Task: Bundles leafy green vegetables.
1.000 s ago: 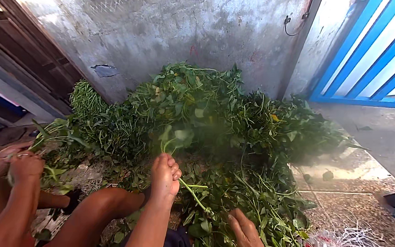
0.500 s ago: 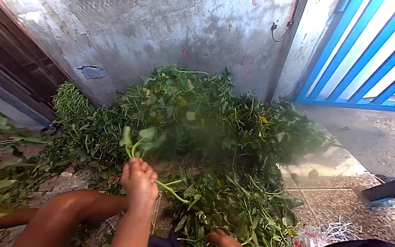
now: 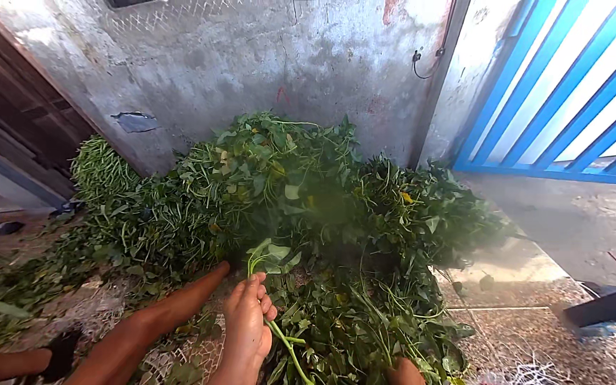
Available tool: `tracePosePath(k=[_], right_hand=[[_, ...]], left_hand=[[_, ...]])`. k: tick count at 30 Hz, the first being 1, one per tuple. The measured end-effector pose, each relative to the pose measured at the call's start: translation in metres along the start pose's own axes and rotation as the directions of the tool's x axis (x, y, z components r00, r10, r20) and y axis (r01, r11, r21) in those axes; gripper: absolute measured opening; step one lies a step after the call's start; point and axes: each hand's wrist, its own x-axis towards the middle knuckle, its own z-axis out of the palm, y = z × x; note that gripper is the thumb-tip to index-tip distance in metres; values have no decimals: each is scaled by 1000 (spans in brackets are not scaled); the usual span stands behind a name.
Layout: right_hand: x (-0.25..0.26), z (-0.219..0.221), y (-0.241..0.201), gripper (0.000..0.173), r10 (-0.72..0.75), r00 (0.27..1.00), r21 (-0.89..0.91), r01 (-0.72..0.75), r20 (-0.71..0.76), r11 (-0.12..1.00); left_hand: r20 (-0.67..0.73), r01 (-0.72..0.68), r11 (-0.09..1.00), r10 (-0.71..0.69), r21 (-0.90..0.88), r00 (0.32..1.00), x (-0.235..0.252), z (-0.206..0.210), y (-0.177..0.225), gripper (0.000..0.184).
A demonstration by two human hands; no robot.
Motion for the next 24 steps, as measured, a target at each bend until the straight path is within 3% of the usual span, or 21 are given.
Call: tracePosePath(k=[4, 6, 11, 13, 16, 20, 24], right_hand=[[-15, -4, -14, 36, -81, 974, 349, 153, -214, 924], [-25, -10, -32, 28, -97, 948, 561, 261, -304, 785], [-79, -36, -89, 11, -164, 951, 896, 303, -262, 325], [-101, -40, -102, 9, -272, 930, 918, 314, -247, 242], [-128, -37, -115, 13, -409, 862, 883, 412, -299, 224], [-155, -22, -126, 18, -568, 699, 780, 607, -435, 149], [-166, -8, -133, 18, -638, 549, 662, 745, -540, 81]], left_hand=[[19, 43, 999, -43, 11, 999, 0, 2, 1, 24], [22, 73, 997, -73, 12, 997, -1, 4, 0, 23], [58, 139, 990, -138, -19, 989, 1, 5, -6, 18], [83, 132, 991, -130, -25, 988, 0, 6, -9, 17], [121, 132, 991, -128, -28, 984, -4, 7, -12, 19], [155, 157, 988, -156, 4, 976, -9, 7, -16, 18], [144, 155, 986, -162, 58, 976, -9, 6, -22, 18]])
